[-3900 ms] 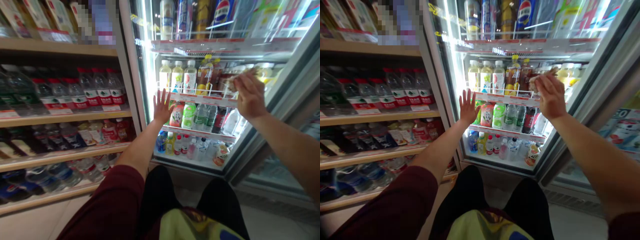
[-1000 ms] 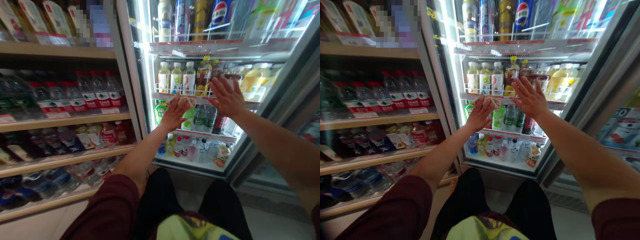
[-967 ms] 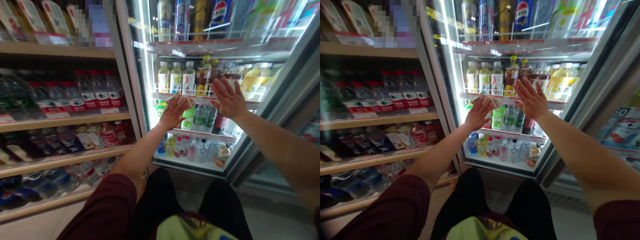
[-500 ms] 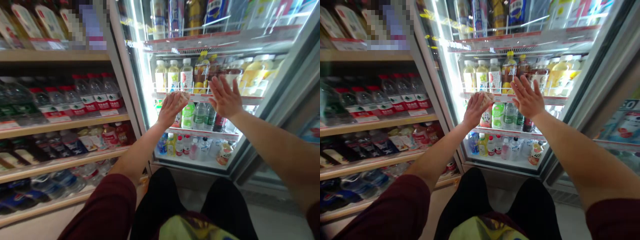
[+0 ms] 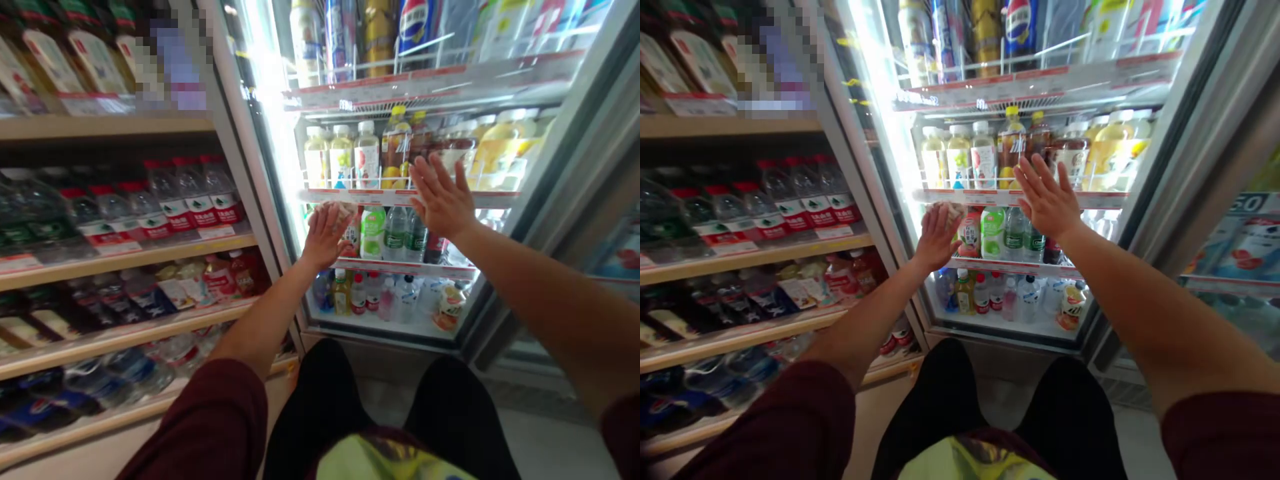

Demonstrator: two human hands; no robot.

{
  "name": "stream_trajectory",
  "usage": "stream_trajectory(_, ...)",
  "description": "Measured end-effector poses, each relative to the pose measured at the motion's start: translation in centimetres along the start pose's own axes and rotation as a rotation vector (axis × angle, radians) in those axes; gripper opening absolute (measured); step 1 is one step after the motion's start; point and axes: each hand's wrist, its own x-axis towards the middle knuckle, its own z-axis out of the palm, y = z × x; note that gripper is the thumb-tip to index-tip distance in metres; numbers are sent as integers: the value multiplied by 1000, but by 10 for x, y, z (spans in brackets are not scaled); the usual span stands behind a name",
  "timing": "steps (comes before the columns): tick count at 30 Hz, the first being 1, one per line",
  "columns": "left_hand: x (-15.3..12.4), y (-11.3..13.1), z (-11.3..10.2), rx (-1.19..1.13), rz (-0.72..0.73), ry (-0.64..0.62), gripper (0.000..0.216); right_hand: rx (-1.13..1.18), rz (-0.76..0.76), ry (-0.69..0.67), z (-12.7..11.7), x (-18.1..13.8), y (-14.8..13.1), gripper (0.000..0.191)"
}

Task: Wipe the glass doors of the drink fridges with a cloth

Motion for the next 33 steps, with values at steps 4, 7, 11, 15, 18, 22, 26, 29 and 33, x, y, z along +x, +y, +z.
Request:
stream_trajectory(4,21,-29,-23,-26,-45,15,70,72,40,-43,-4,0,-2,73)
stream_trajectory(7,58,-53,-42,-65,-161,144,78,97,58,-43,-6,0,-4,72)
stream_trajectory(11,36,-37,-26,-46,-175,189,84,119,35,-32,-5,1,-4,70)
stream_trajectory(15,-27,-10,3,-25,-89,23,78,110,56,-44,-6,0,-4,69)
stream_trajectory(18,-23,-25,-7,-15,-84,-52,76,108,54,-46,-6,-1,-5,69)
stream_trajectory(22,40,-65,-41,-17,-163,127,83,114,38,-26,-5,-1,-5,73)
stream_trajectory(26,48,-52,-35,-60,-179,177,86,111,40,-36,-6,-1,-6,74)
stream_trajectory(29,12,-20,-12,-95,-87,65,82,114,36,-41,-6,-1,-6,76)
stream_trajectory(33,13,-16,-16,-87,-20,-21,71,114,40,-64,-7,-1,-7,76)
